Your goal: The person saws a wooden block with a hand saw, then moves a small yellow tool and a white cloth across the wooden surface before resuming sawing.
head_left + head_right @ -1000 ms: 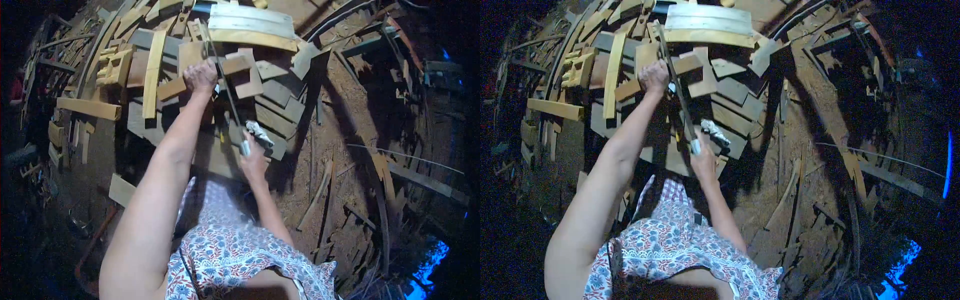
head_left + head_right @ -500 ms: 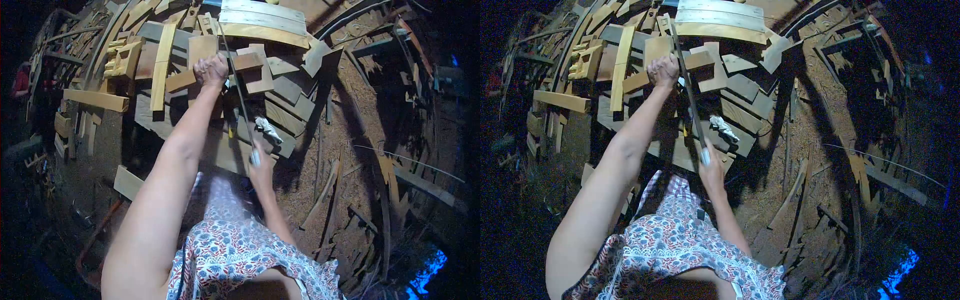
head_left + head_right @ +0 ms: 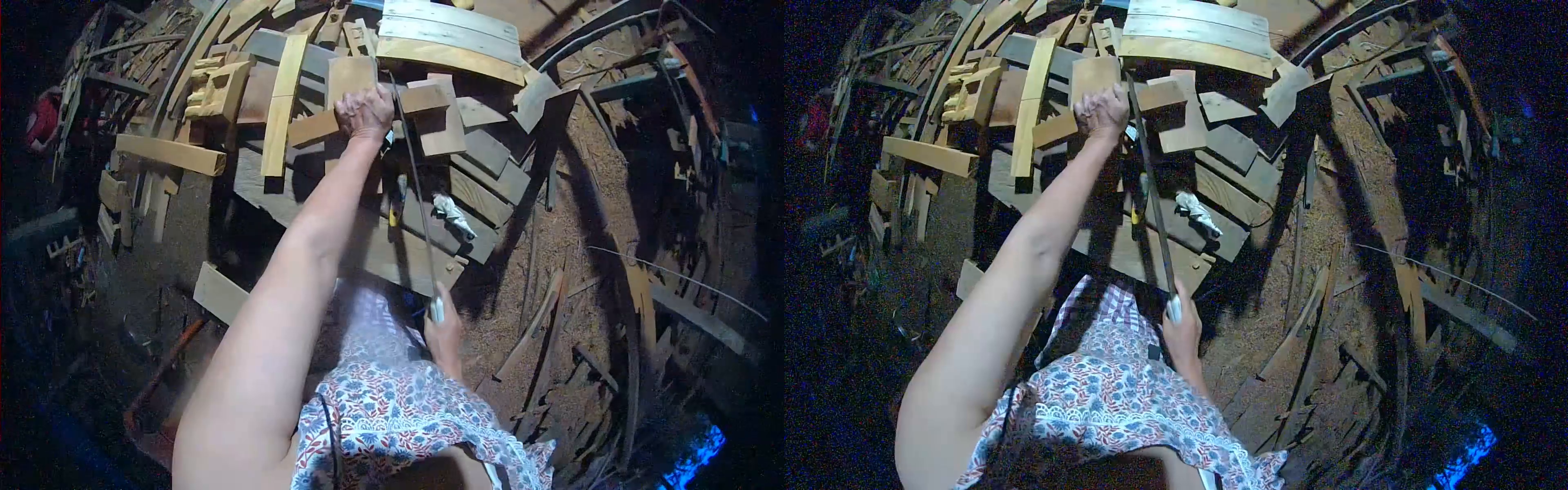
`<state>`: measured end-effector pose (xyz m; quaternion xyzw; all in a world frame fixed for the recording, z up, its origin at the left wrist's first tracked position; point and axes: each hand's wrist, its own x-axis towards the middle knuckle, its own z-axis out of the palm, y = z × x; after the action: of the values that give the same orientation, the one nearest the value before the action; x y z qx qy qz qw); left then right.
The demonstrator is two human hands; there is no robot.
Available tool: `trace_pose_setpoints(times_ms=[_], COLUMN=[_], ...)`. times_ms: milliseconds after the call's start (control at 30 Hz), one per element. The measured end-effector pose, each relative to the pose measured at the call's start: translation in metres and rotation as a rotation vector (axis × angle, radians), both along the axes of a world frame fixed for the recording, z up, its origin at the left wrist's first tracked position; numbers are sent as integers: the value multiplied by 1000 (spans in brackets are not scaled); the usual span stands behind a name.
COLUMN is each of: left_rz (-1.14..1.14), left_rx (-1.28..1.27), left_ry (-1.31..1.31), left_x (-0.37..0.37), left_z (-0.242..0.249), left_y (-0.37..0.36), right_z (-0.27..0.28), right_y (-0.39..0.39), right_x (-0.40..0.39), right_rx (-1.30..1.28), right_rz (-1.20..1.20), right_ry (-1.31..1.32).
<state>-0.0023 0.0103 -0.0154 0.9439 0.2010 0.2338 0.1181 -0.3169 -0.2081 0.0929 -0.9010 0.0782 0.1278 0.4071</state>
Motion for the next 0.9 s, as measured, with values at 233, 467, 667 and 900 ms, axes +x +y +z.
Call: trace_pose_setpoints(times_ms=[233,467,667,900], left_rz=[-20,43,14,-9], left_rx=[14,29,-10,-8], left_ry=[-4,-115,-181,-165], left_x=[-6,-2,-2,-4], left_z=[2,-3,3,5], left_y=[1,-2,-3,-3], right_z=[-22,-41,-35,-43], right_y=[22,20,25,17], right_x=[76,87,87,87], right_rx=[65,45,43,118], right_rz=[58,67,32,60], right_ry=[-114,-108,-109,-11])
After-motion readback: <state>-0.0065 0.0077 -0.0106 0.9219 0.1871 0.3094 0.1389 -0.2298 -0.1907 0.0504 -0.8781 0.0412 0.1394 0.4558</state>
